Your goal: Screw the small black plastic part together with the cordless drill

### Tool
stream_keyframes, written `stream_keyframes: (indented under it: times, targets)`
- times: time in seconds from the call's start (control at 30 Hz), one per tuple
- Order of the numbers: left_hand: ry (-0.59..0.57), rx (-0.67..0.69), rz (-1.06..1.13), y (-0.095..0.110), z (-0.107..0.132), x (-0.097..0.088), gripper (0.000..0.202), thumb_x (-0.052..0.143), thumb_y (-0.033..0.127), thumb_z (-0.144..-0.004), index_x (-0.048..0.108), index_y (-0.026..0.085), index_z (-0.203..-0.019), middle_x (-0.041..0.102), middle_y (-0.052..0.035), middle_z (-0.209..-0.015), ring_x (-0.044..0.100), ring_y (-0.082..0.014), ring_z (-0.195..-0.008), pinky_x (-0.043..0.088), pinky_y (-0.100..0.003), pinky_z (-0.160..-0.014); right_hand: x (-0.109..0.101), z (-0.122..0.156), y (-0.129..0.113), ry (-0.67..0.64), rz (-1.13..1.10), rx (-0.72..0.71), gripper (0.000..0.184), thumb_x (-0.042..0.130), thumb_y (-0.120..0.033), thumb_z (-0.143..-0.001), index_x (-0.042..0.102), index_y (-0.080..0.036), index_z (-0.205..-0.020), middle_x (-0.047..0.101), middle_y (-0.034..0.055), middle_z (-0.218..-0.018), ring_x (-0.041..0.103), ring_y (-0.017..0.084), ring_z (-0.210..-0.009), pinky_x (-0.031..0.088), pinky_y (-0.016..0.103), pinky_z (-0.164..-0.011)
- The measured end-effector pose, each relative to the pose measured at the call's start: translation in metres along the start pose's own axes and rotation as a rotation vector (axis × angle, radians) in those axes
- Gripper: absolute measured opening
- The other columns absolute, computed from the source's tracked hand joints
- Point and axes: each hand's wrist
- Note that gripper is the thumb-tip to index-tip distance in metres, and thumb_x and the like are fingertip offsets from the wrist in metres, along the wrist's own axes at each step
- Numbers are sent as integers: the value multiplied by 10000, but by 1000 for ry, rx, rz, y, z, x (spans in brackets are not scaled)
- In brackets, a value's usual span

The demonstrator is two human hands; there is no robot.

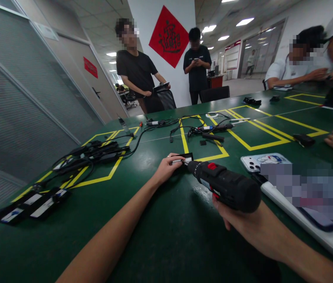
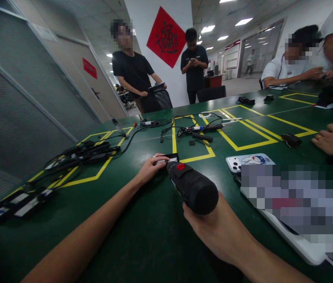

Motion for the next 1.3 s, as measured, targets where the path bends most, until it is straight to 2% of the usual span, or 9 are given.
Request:
stream_keyframes:
  times: [0.17, 0.47, 0.8, 1.13, 1.3]
  targets:
    - [6, 7, 1, 0, 1, 0, 219, 560, 288, -882, 616, 150, -1043, 569, -81, -1208, 519, -252, -1132, 401, -500, -974, 0, 0, 3, 6, 6, -1, 309, 537, -431, -798, 630, -185, -960, 608, 7, -630, 541, 141, -534, 435, 256, -521]
    - [13, 5, 1, 0, 0, 2, 223, 558, 297, -883, 616, 147, -1039, 573, -82, -1204, 520, -252, -1133, 394, -503, -980, -1, -1, 5, 26, -11, -24, 284, 540, -410, -787, 630, -189, -942, 598, 2, -607, 537, 140, -514, 432, 254, -494]
    - [22, 2, 0, 0, 0, 2, 222, 557, 299, -883, 617, 145, -1032, 575, -82, -1198, 519, -254, -1133, 399, -501, -974, 0, -1, 8, -3, -29, 18, 315, 545, -449, -790, 636, -190, -945, 622, 14, -671, 567, 152, -580, 458, 265, -553]
    - [14, -20, -5, 2, -1, 2, 218, 565, 289, -879, 618, 149, -1037, 568, -83, -1214, 506, -258, -1152, 391, -507, -983, -2, 1, 1, 11, 6, 2, 301, 538, -433, -787, 645, -194, -935, 594, -3, -601, 523, 138, -512, 413, 243, -487]
    - [12, -25, 0, 5, 0, 1, 209, 566, 285, -878, 621, 148, -1027, 573, -82, -1201, 515, -254, -1137, 406, -497, -969, -2, 0, 1, 20, 28, -9, 316, 534, -416, -795, 627, -194, -1001, 601, -1, -613, 527, 134, -504, 414, 241, -477]
Point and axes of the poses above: each hand's wrist, its own z-axis away from the middle knuckle, its own x-axis out of the palm, y = z × x
